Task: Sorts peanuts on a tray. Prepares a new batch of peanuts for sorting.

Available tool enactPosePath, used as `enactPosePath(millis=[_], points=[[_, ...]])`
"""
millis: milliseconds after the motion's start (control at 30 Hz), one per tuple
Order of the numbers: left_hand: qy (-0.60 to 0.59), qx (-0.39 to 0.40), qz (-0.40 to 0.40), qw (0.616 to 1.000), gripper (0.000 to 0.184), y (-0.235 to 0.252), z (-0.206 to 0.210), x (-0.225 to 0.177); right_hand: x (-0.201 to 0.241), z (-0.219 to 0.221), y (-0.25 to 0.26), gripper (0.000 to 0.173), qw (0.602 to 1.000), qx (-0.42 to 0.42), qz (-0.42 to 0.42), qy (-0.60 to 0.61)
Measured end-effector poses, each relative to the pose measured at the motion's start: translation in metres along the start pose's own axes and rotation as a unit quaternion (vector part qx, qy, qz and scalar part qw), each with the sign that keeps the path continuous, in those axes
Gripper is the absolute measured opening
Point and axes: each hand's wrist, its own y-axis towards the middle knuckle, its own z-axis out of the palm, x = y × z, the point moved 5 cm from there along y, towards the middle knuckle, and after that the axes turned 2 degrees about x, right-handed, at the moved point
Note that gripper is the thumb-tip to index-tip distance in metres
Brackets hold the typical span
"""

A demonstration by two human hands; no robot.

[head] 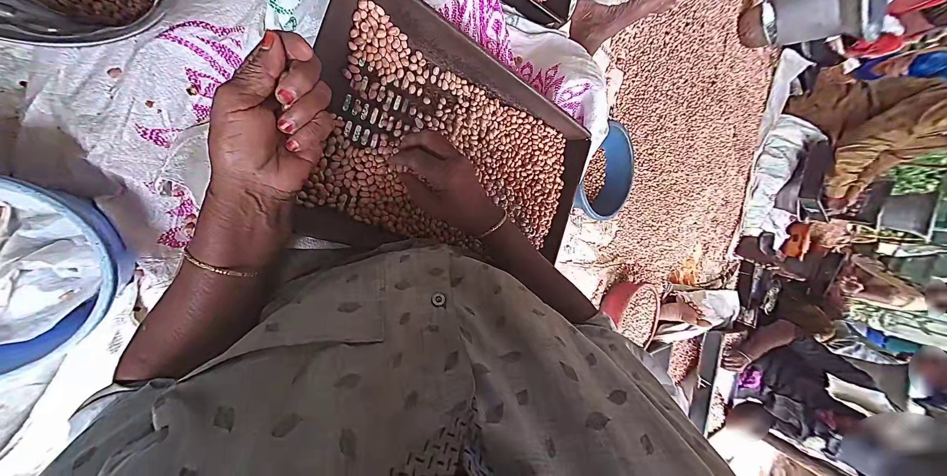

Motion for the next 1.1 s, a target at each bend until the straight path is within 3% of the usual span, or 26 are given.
enactPosePath(millis=[100, 267, 400, 533, 600, 700, 833, 933, 1000, 1100], points=[[0.006, 0.001, -0.002, 1.0, 0.044, 0.001, -0.001, 0.0, 0.014, 0.032, -0.008, 0.013, 0.994, 0.087, -0.038, -0.059], [0.036, 0.004, -0.01, 0.999, 0.043, 0.0, -0.002, 0.0, 0.013, 0.043, -0.01, 0.01, 0.99, 0.081, -0.049, -0.102], [0.129, -0.008, -0.038, 0.991, 0.048, 0.0, 0.003, 0.003, 0.0, 0.01, -0.005, 0.012, 0.998, -0.018, 0.055, 0.003], [0.201, -0.022, -0.068, 0.977, 0.052, -0.001, 0.0, 0.006, -0.016, -0.016, 0.016, 0.021, 0.98, -0.107, 0.107, 0.131], [0.258, -0.029, -0.088, 0.962, 0.058, -0.003, 0.003, 0.01, -0.006, -0.027, 0.031, 0.023, 0.971, -0.125, 0.094, 0.18], [0.249, -0.01, -0.094, 0.964, 0.061, -0.019, 0.0, 0.016, 0.025, -0.039, 0.06, 0.027, 0.96, -0.124, 0.001, 0.25], [0.146, 0.011, -0.066, 0.987, 0.054, -0.028, -0.003, 0.013, 0.003, -0.033, 0.108, 0.026, 0.981, -0.169, -0.03, 0.092], [0.083, -0.006, -0.006, 0.997, 0.041, -0.018, -0.002, 0.005, -0.031, 0.004, 0.125, 0.037, 0.993, -0.066, -0.035, -0.091], [0.054, -0.013, 0.028, 0.998, 0.04, -0.015, -0.006, 0.001, -0.047, 0.026, 0.117, 0.032, 0.976, -0.04, -0.051, -0.209], [0.019, -0.017, 0.046, 0.999, 0.04, -0.012, -0.005, -0.001, -0.065, 0.023, 0.088, 0.019, 0.945, -0.122, -0.042, -0.3]])
